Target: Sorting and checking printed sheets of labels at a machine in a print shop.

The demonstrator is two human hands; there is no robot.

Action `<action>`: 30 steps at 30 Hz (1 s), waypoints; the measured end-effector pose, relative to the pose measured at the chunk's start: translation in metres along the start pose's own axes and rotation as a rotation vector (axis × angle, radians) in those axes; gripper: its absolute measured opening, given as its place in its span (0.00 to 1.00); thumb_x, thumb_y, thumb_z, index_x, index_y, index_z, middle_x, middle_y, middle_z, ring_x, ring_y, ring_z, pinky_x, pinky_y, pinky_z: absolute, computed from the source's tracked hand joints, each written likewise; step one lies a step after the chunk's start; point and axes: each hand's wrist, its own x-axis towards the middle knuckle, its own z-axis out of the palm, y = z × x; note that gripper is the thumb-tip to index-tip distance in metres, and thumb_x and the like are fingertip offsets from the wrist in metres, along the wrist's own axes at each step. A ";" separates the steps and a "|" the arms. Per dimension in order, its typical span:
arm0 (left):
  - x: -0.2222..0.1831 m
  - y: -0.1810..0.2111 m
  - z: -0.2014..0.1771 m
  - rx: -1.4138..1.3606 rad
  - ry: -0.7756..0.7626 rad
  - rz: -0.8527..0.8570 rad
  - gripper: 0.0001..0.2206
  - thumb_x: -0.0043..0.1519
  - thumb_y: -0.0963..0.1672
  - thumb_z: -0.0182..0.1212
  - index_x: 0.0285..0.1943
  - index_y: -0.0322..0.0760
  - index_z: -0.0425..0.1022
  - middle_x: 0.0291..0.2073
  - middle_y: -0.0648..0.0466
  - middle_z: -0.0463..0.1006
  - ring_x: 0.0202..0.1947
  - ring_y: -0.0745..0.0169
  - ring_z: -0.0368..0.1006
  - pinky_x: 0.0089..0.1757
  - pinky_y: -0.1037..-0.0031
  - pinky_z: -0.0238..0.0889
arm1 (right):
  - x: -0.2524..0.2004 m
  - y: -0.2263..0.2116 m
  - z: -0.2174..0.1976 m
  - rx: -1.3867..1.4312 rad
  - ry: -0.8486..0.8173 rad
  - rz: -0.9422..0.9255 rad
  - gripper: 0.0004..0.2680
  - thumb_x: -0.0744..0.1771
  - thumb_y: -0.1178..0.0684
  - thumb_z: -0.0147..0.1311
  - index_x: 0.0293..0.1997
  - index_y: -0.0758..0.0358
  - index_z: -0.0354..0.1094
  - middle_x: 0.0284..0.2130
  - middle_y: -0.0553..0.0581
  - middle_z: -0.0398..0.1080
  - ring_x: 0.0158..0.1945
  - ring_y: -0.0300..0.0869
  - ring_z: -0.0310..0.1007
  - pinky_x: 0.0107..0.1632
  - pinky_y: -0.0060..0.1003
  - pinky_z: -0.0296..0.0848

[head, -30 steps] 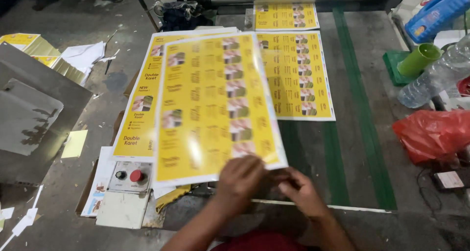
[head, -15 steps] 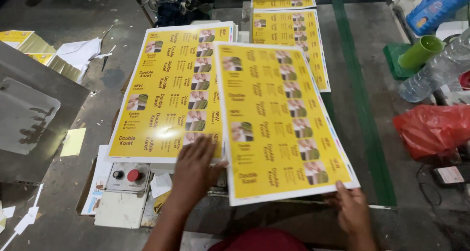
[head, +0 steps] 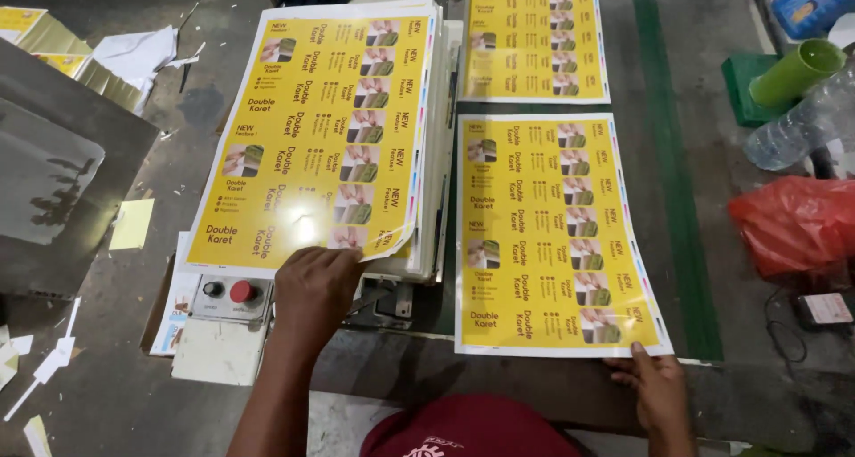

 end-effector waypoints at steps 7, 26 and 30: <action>-0.002 -0.009 -0.012 -0.091 -0.330 0.040 0.11 0.54 0.48 0.66 0.39 0.40 0.76 0.46 0.58 0.85 0.45 0.56 0.80 0.46 0.63 0.67 | 0.008 -0.047 0.077 0.021 -0.030 0.019 0.11 0.73 0.58 0.47 0.61 0.73 0.59 0.42 0.69 0.71 0.40 0.53 0.77 0.32 0.40 0.71; 0.001 -0.049 -0.013 -0.566 0.397 -0.584 0.03 0.65 0.37 0.65 0.41 0.26 0.81 0.27 0.53 0.78 0.25 0.68 0.64 0.33 0.78 0.60 | 0.033 -0.075 0.109 0.076 -0.146 0.055 0.22 0.71 0.54 0.47 0.77 0.63 0.49 0.51 0.70 0.73 0.43 0.51 0.76 0.33 0.36 0.72; 0.006 -0.028 0.012 -0.397 0.720 -0.161 0.09 0.64 0.32 0.58 0.33 0.33 0.69 0.32 0.46 0.80 0.33 0.55 0.76 0.39 0.66 0.75 | -0.016 -0.121 0.154 0.001 -0.195 0.029 0.19 0.71 0.57 0.47 0.73 0.64 0.58 0.48 0.69 0.75 0.40 0.50 0.75 0.36 0.40 0.72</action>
